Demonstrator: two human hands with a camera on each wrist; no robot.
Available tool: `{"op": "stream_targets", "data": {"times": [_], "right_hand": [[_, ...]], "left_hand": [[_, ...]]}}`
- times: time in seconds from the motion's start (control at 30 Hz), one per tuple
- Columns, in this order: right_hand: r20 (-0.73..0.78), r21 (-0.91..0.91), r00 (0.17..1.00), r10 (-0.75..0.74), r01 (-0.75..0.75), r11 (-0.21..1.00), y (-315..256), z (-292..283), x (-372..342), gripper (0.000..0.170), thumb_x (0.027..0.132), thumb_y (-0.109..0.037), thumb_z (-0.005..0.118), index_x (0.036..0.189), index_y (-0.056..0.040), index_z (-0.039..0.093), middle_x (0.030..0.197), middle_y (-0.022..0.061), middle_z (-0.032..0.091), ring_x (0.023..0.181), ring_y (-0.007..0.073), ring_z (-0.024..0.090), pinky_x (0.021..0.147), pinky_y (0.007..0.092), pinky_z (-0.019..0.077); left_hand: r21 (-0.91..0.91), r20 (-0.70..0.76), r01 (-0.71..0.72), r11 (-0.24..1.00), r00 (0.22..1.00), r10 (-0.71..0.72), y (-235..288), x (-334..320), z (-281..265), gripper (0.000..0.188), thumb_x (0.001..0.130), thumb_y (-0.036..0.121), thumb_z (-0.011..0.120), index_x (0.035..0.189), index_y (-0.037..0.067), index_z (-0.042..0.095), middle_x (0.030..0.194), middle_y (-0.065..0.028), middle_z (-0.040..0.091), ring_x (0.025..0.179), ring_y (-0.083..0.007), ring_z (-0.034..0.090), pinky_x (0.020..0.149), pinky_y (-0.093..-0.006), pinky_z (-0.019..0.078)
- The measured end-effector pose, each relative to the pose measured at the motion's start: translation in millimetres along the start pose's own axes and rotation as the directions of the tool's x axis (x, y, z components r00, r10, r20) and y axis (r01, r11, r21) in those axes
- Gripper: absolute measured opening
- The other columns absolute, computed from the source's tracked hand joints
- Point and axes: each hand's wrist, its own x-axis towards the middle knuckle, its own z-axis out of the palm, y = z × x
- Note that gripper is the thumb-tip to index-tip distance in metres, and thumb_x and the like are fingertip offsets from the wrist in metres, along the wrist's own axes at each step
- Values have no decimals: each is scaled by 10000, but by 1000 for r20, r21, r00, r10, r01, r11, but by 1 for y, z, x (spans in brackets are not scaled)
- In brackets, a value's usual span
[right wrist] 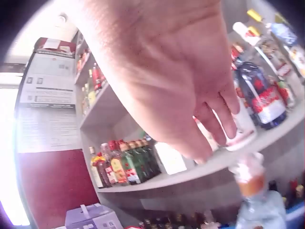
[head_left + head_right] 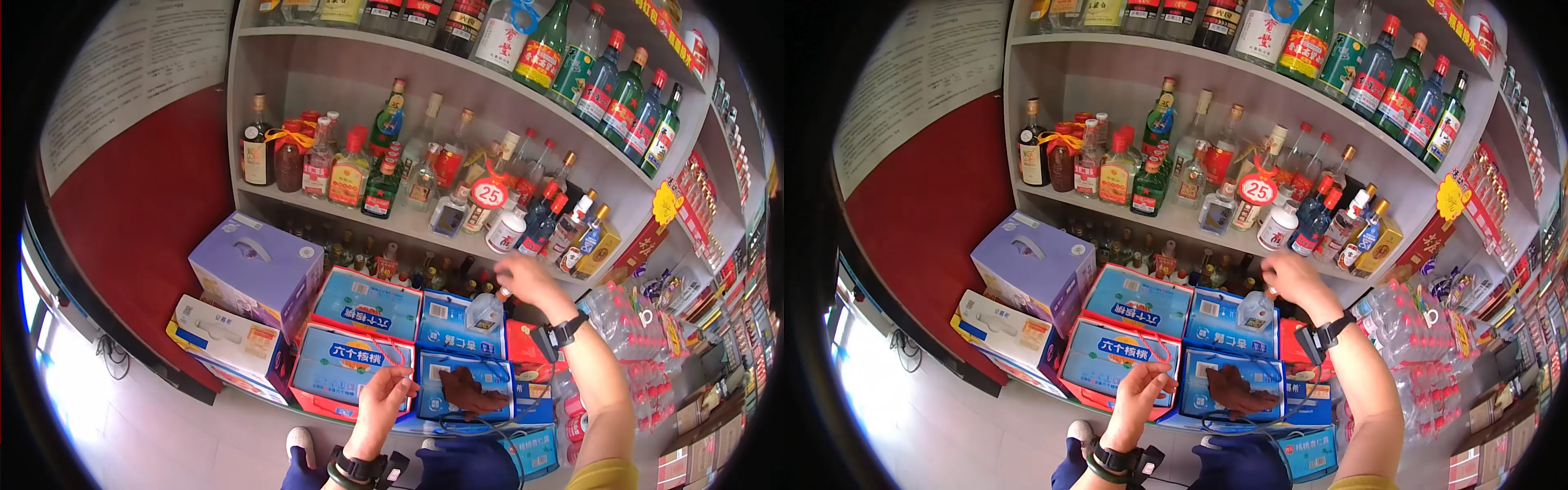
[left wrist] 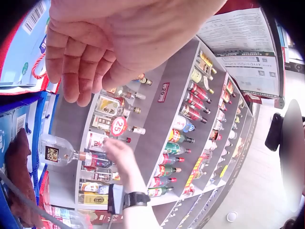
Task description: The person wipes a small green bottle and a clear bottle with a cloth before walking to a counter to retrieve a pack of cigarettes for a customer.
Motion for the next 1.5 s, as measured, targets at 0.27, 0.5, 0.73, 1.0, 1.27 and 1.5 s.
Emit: {"op": "stream_targets", "data": {"times": [0.27, 0.5, 0.73, 1.0, 1.27, 1.5], "right_hand": [[-335, -36, 940, -72, 63, 997, -75, -67, 187, 300, 861, -129, 586, 1148, -45, 607, 1130, 191, 627, 1038, 366, 615, 859, 441, 502], [-123, -154, 991, 57, -76, 985, -68, -31, 279, 389, 844, -59, 552, 1233, -62, 555, 1250, 213, 567, 1114, 384, 580, 904, 469, 489], [-285, -97, 958, 20, -49, 994, -82, -36, 232, 279, 843, -53, 571, 1112, -88, 634, 1172, 204, 579, 1057, 385, 595, 897, 461, 491], [-374, 47, 919, -128, 157, 987, -93, -84, 133, 242, 831, -110, 658, 1072, -89, 653, 979, 141, 616, 884, 295, 622, 796, 365, 492], [-189, 237, 967, -170, 213, 948, -111, -52, -30, 201, 846, -97, 653, 1046, -82, 639, 953, 115, 599, 889, 281, 614, 779, 370, 494], [-65, 334, 983, -174, 185, 924, -120, -11, -108, 157, 894, -81, 592, 1046, -74, 628, 999, 120, 568, 956, 326, 602, 808, 419, 498]], "left_hand": [[-39, 17, 21, 999, 1000, -20, -13, 5, -1, 207, 961, 94, 548, 1140, -7, 572, 916, -78, 677, 850, -125, 631, 784, -256, 494], [-90, 32, 17, 996, 999, -14, -1, 7, -8, 215, 972, 107, 544, 1157, 2, 573, 914, -76, 674, 868, -123, 645, 788, -253, 517], [-73, 44, -31, 997, 998, 34, -1, 5, -10, 213, 974, 122, 541, 1149, 6, 577, 902, -71, 685, 850, -117, 642, 773, -252, 509], [-36, 1, -80, 996, 997, 80, 0, -5, -12, 208, 957, 91, 548, 1132, -18, 570, 892, -77, 674, 842, -120, 634, 774, -257, 502], [33, -24, -58, 998, 998, 59, 0, -19, -7, 206, 944, 108, 558, 1125, 13, 577, 935, -63, 670, 856, -121, 632, 736, -250, 479], [342, -18, -248, 906, 963, 270, -11, -15, 4, 441, 825, 96, 699, 1219, -18, 538, 1150, -140, 632, 1064, -204, 610, 864, -317, 488]]}}
